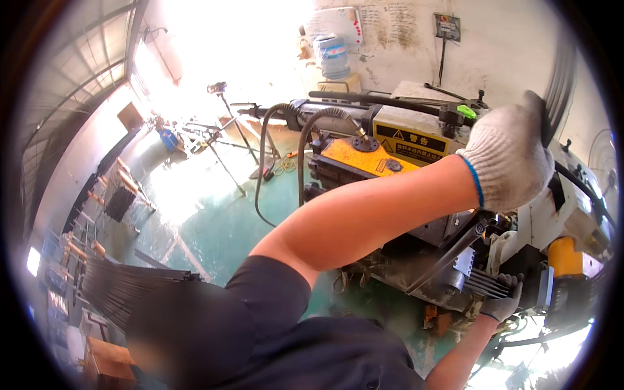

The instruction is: The person picks up bundles of long metal rods from a floor rack and feeds them into a yellow industrial bending machine. After the machine bends the rods, the person removes the finished pieces and stacks them on a nearby pile.

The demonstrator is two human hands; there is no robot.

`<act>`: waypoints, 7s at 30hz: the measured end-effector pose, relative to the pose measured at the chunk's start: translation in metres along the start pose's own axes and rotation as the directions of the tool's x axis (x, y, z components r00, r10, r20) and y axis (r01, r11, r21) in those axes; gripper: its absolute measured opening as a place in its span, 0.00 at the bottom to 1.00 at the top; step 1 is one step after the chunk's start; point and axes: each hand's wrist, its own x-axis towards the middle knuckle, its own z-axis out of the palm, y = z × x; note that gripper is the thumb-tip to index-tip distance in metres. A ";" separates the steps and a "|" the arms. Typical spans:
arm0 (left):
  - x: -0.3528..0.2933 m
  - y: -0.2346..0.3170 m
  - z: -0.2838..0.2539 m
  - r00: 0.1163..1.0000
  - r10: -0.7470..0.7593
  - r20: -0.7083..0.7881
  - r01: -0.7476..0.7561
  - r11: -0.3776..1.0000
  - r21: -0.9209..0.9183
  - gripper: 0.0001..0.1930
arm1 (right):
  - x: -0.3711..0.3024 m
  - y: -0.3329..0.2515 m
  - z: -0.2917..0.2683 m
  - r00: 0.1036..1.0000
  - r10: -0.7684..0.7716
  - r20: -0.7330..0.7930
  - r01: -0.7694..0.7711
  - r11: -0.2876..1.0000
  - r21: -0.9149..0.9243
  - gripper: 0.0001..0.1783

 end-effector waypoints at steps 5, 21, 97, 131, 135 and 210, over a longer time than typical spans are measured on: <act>-0.007 0.006 -0.009 0.989 -0.147 -0.028 0.133 0.951 -0.280 0.19 | 0.002 0.001 -0.005 0.999 0.017 0.048 -0.018 0.999 0.028 0.10; -0.008 0.010 -0.009 0.983 -0.160 -0.087 0.130 0.952 -0.278 0.13 | 0.005 0.002 -0.012 0.993 0.118 0.023 -0.119 0.990 0.075 0.10; -0.137 -0.022 -0.067 0.975 0.152 -0.165 -0.067 0.899 0.433 0.19 | -0.010 -0.033 -0.076 0.963 0.123 -0.239 -0.120 0.992 0.026 0.11; -0.460 0.724 0.470 0.102 -0.187 0.977 0.881 -0.439 -0.176 0.16 | -0.256 -1.075 -0.603 0.502 -0.641 0.580 -0.232 -0.746 -0.623 0.46; -0.443 0.732 0.491 0.021 -0.377 0.926 0.875 -0.442 -0.199 0.12 | -0.193 -1.166 -0.604 0.453 -0.810 0.372 -0.521 -0.580 -0.626 0.47; -1.153 0.113 -0.297 -0.514 -0.858 -0.012 0.056 -0.019 -0.998 0.12 | -1.060 0.429 0.010 -0.390 0.916 -0.100 0.912 0.398 0.094 0.21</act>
